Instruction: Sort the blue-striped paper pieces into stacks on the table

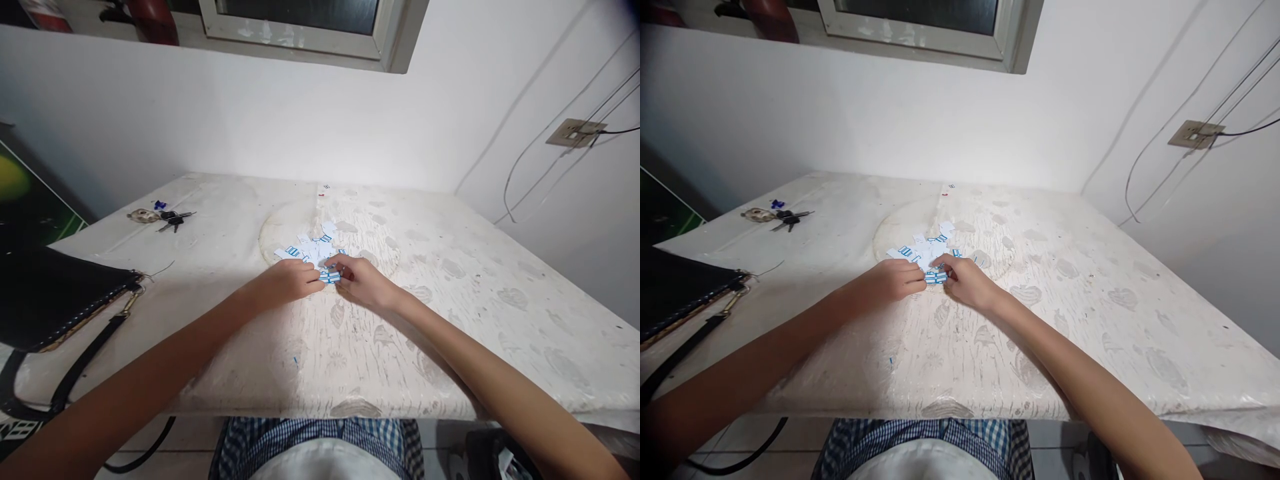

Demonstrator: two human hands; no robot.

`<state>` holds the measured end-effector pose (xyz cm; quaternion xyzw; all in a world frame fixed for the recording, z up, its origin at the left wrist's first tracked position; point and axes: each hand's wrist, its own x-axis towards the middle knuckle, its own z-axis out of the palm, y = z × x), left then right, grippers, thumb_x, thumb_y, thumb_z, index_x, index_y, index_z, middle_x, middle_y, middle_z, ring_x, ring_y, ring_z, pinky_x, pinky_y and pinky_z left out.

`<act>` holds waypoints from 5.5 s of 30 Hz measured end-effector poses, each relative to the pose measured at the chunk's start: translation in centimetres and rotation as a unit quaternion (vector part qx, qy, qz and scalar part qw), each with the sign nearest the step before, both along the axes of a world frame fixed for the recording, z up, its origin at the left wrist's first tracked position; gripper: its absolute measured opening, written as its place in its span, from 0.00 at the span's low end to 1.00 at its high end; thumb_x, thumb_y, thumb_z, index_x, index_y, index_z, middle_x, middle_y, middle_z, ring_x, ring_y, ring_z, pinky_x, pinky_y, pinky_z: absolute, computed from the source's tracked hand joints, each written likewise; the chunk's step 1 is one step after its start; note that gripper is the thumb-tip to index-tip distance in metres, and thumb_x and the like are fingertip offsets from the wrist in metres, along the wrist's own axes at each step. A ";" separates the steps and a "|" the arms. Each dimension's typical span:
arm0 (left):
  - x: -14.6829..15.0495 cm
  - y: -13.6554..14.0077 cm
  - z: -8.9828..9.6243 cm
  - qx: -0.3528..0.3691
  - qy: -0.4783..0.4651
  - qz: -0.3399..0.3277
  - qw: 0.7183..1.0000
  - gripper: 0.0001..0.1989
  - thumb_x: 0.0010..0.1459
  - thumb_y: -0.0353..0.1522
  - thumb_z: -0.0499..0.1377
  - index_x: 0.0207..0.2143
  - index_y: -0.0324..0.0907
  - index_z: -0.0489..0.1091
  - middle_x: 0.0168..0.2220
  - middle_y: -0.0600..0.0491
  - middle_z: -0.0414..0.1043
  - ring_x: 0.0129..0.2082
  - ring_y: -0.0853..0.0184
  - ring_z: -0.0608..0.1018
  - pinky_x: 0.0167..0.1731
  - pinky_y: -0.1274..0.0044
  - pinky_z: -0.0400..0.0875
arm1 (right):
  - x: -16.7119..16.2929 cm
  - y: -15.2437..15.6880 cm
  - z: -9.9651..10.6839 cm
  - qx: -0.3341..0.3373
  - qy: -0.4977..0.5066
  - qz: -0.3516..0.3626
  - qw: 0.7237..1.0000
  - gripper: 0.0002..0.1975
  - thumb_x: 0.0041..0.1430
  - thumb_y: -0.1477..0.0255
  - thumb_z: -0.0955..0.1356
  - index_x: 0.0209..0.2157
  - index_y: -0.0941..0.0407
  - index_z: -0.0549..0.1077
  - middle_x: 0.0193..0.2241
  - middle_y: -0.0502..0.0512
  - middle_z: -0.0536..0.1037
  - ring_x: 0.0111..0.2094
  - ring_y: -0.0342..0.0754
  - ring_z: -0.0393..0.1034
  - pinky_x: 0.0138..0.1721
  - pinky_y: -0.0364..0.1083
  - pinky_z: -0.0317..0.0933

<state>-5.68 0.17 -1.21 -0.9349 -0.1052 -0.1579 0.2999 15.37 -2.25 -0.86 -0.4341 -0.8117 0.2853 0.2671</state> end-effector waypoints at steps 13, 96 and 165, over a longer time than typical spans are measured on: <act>0.4 -0.5 0.0 -0.022 0.016 0.040 0.999 0.13 0.58 0.21 0.46 0.23 0.40 0.61 0.21 0.55 0.63 0.22 0.72 0.64 0.22 0.76 0.53 | -0.2 -0.8 1.0 -0.054 -0.002 0.030 0.998 0.24 0.51 0.76 0.62 0.52 0.60 0.64 0.28 0.51 0.68 0.25 0.41 0.59 0.29 0.43 0.56; 2.5 -1.4 -1.6 -0.268 -0.056 0.200 0.941 0.12 0.63 0.31 0.42 0.35 0.38 0.64 0.30 0.52 0.69 0.29 0.67 0.71 0.29 0.75 0.60 | 3.9 3.8 -1.3 0.045 -0.016 -0.067 0.997 0.27 0.47 0.83 0.60 0.52 0.57 0.61 0.39 0.58 0.70 0.37 0.47 0.67 0.41 0.48 0.64; 2.2 -1.3 -1.0 -0.422 -0.147 0.154 0.881 0.11 0.61 0.32 0.44 0.33 0.40 0.64 0.30 0.53 0.68 0.31 0.68 0.69 0.33 0.76 0.62 | 4.1 2.9 0.7 0.003 -0.108 -0.080 0.991 0.04 0.49 0.75 0.64 0.29 0.57 0.69 0.29 0.55 0.74 0.28 0.46 0.67 0.28 0.44 0.60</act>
